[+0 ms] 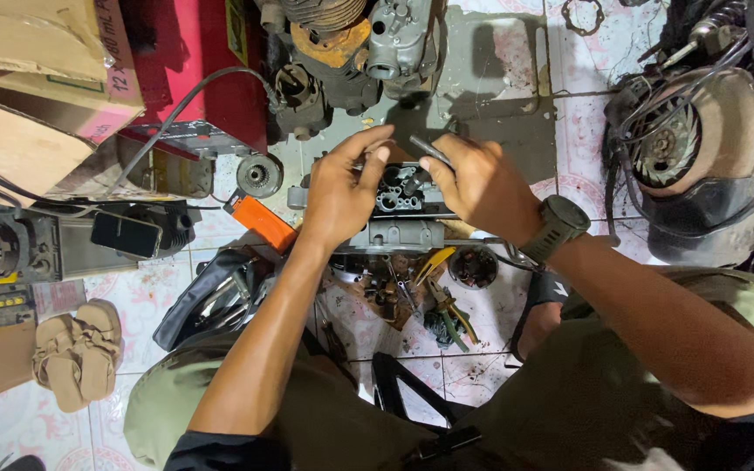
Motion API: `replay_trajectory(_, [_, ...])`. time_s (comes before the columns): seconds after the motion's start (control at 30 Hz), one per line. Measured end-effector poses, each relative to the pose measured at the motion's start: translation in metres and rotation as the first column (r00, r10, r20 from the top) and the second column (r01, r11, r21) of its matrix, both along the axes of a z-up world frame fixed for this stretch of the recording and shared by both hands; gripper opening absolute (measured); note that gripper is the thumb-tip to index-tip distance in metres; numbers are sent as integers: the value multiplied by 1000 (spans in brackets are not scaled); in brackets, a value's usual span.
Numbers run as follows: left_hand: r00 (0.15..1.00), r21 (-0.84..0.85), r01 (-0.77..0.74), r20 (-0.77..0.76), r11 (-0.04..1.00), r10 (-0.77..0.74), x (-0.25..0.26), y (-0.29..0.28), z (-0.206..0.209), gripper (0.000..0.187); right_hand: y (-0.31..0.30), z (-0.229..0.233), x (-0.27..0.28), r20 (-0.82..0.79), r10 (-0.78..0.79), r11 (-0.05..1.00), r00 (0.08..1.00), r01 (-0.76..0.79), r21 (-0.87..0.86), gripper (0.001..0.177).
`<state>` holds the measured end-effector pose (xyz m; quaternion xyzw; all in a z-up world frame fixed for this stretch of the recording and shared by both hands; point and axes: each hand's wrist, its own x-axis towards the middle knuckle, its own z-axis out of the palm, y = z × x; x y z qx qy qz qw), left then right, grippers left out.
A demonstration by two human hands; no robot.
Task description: The person is sitting on the floor repairing a disassembled engine block. They use a wrench to tighten bolts on a metal component and later use a screwdriver to adjust parts within the engine casing.
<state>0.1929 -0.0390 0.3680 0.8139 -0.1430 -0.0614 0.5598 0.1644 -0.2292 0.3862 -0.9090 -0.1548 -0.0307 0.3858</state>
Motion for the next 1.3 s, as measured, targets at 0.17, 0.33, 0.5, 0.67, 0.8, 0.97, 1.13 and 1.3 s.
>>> replay_trajectory(0.17, [996, -16, 82, 45, 996, -82, -2, -4, 10, 28, 2, -3, 1, -30, 5, 1000, 1000, -5, -5, 16])
replay_trajectory(0.33, [989, -22, 101, 107, 995, -98, 1, -3, -1, 28, 6, -5, 0, -40, -39, 999, 998, 38, -34, 17])
replay_trajectory(0.5, [981, -27, 130, 150, 991, -124, 1, -4, -5, 30, 9, -15, -4, -157, -141, 988, 977, 130, -79, 16])
replay_trajectory(0.67, [975, -21, 182, 130, 983, -178, 1, -8, -3, 33, 16, -16, -2, -195, -216, 964, 957, 176, -201, 18])
replay_trajectory(0.8, [981, 134, 180, 46, 975, -187, -9, -12, -5, 36, 36, -12, -4, -248, -306, 917, 919, 215, -335, 19])
replay_trajectory(0.97, [984, 390, 90, 110, 916, -143, -25, -8, -54, 35, 35, -14, 2, -210, -261, 899, 942, 158, -408, 24])
replay_trajectory(1.13, [949, 521, -183, 314, 833, 12, -29, -5, -92, 34, 28, -20, 4, 28, -157, 908, 987, 155, -389, 21])
replay_trajectory(1.3, [975, 509, -220, 89, 832, 203, -24, -7, -110, 27, 27, -17, 10, 75, -101, 964, 992, 116, -241, 19])
